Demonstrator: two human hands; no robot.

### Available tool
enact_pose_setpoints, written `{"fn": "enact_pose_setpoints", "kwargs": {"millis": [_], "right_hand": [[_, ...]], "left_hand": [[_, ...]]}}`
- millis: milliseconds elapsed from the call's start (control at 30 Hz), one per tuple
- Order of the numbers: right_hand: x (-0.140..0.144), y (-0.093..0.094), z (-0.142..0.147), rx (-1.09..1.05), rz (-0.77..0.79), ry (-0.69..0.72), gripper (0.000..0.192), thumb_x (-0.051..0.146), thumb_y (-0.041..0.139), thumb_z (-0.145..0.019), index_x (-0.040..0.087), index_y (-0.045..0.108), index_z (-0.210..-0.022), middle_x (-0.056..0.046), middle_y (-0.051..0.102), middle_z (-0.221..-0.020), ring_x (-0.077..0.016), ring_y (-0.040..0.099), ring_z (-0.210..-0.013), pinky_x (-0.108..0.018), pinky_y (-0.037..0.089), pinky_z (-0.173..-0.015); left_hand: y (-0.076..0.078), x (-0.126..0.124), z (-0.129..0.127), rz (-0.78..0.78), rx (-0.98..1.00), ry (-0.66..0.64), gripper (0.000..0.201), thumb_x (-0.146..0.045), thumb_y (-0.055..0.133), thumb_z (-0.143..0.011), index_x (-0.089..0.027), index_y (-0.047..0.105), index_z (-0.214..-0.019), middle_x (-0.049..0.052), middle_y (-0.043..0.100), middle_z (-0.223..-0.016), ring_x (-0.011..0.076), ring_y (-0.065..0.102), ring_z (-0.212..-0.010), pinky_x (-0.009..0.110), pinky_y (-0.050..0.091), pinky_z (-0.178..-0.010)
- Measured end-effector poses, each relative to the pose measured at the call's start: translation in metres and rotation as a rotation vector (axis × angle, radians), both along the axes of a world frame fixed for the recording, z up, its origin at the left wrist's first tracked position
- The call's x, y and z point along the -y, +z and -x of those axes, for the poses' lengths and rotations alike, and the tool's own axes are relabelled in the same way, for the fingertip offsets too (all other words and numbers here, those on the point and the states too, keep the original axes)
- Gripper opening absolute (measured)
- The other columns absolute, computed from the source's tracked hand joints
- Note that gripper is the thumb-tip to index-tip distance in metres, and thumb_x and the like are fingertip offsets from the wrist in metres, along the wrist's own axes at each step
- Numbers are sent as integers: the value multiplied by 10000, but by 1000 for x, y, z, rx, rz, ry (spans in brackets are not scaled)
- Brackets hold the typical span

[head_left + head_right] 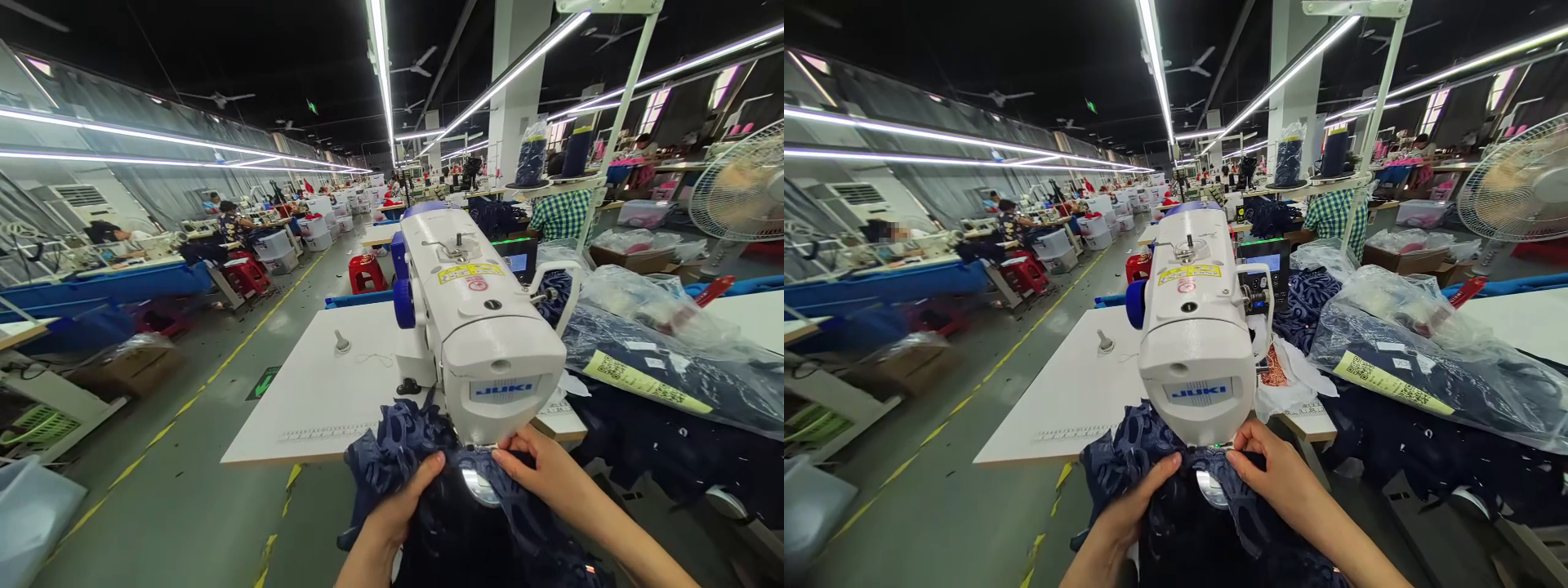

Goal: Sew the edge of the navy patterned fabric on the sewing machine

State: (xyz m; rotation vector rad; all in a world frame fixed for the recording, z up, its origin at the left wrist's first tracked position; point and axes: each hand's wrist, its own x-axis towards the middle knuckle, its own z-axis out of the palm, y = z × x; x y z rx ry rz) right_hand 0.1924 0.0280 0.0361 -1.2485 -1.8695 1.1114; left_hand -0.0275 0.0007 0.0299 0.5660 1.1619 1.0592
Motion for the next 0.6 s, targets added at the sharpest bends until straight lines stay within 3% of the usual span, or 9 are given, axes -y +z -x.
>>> {"fn": "enact_pose_setpoints", "kwargs": {"millis": [133, 233, 367, 467, 600], "right_hand": [[0, 2, -1, -16, 9, -13, 141, 350, 511, -878, 210, 510, -893, 7, 638, -779, -186, 607, -760, -271, 438, -675], [-2, 1, -3, -63, -9, -36, 168, 354, 523, -873, 193, 534, -920, -15, 648, -819, -193, 609, -790, -285, 457, -706], [-11, -1, -13, -147, 5, 58, 234, 391, 520, -880, 175, 573, -954, -36, 661, -860, -195, 617, -810, -293, 482, -719], [-33, -2, -27, -44, -56, -7, 285, 407, 449, -911, 173, 609, -932, -25, 669, -804, -192, 622, -747, -291, 492, -670], [-85, -3, -49, 195, -195, -192, 301, 329, 425, -912, 170, 679, -886, -56, 704, -817, -237, 640, -799, -333, 488, -719]], "left_hand": [[8, -2, -16, -69, -16, 27, 463, -319, 730, -705, -112, 623, -1104, 112, 661, -1190, 245, 607, -1105, 350, 463, -998], [4, -4, -20, -67, 8, -74, 499, -315, 721, -717, -115, 605, -1159, 97, 654, -1207, 234, 601, -1117, 345, 439, -1027], [2, -8, -21, -25, 81, -172, 612, -328, 684, -748, -64, 510, -1272, 117, 617, -1256, 254, 565, -1170, 366, 405, -1063], [9, -10, -25, 62, 0, -155, 669, -389, 668, -742, -35, 494, -1284, 130, 542, -1334, 275, 510, -1230, 370, 373, -1090], [13, -10, -32, 90, -148, -178, 585, -444, 637, -744, -139, 577, -1239, 59, 513, -1372, 256, 367, -1343, 340, 258, -1151]]}}
